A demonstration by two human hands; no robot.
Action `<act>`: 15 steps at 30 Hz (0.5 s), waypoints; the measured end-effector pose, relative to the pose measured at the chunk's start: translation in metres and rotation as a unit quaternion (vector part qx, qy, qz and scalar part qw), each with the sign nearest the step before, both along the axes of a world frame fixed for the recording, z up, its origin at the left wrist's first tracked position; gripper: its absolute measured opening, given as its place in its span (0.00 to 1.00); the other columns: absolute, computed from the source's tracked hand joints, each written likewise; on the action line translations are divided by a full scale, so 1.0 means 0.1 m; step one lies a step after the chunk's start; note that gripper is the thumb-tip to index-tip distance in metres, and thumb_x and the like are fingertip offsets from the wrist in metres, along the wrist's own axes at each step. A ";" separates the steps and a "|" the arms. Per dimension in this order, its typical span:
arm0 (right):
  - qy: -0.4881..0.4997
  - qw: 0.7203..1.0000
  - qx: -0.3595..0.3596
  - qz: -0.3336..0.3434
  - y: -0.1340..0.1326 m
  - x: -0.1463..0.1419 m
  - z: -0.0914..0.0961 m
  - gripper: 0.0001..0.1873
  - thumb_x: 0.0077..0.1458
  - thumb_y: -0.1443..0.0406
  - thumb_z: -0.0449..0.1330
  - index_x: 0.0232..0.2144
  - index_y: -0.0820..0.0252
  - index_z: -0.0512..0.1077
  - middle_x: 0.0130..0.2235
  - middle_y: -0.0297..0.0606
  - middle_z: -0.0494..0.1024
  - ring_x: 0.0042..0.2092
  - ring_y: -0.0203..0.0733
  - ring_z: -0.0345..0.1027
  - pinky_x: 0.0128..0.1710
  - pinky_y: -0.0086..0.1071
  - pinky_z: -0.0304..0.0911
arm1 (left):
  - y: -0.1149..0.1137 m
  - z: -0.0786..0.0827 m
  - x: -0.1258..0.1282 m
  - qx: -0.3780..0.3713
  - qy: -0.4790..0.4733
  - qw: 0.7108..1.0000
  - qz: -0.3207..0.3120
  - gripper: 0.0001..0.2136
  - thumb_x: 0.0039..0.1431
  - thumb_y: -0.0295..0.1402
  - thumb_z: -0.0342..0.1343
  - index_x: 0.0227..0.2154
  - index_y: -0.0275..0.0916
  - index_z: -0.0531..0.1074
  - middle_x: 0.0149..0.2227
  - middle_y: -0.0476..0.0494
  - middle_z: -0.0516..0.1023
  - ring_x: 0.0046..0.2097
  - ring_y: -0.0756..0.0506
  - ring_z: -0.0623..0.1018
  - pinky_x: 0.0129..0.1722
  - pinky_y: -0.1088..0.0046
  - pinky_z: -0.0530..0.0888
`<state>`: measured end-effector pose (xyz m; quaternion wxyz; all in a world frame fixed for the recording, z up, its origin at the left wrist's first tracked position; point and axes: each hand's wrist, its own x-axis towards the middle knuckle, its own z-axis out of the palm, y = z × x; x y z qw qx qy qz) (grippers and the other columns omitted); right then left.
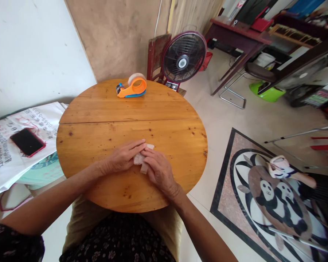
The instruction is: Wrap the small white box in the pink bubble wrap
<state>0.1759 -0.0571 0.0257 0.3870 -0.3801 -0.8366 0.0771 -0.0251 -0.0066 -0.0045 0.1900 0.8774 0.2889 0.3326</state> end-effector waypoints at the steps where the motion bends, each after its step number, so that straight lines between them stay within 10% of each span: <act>1: 0.023 0.999 -0.021 -0.005 0.03 0.00 0.04 0.09 0.61 0.70 0.54 0.40 0.55 0.72 0.49 0.42 0.80 0.56 0.44 0.71 0.54 0.41 0.66 | 0.00 0.04 0.01 -0.036 -0.016 0.999 0.001 0.21 0.63 0.31 0.51 0.59 0.36 0.66 0.60 0.32 0.70 0.60 0.40 0.72 0.59 0.58 0.71; 9: 0.203 0.905 -0.372 -0.022 0.37 0.05 0.24 0.10 0.55 0.58 0.60 0.36 0.58 0.71 0.36 0.36 0.79 0.36 0.38 0.72 0.39 0.32 0.67 | 0.08 0.33 0.13 -0.478 -0.127 0.869 0.027 0.17 0.60 0.45 0.53 0.41 0.35 0.72 0.29 0.47 0.75 0.26 0.51 0.73 0.21 0.78 0.71; 12: 0.236 0.872 -0.428 0.019 0.44 0.06 0.14 0.17 0.48 0.57 0.66 0.38 0.58 0.70 0.36 0.34 0.77 0.36 0.38 0.70 0.38 0.31 0.66 | 0.11 0.35 0.17 -0.508 -0.109 0.852 0.061 0.19 0.61 0.49 0.48 0.39 0.36 0.72 0.26 0.49 0.72 0.23 0.51 0.69 0.19 0.78 0.68; 15: 0.252 0.859 -0.445 0.035 0.47 0.07 0.05 0.21 0.44 0.58 0.69 0.40 0.58 0.70 0.38 0.35 0.76 0.38 0.38 0.69 0.40 0.32 0.65 | 0.13 0.39 0.18 -0.411 -0.036 0.903 0.118 0.19 0.63 0.46 0.44 0.30 0.36 0.71 0.23 0.49 0.69 0.24 0.50 0.68 0.22 0.76 0.67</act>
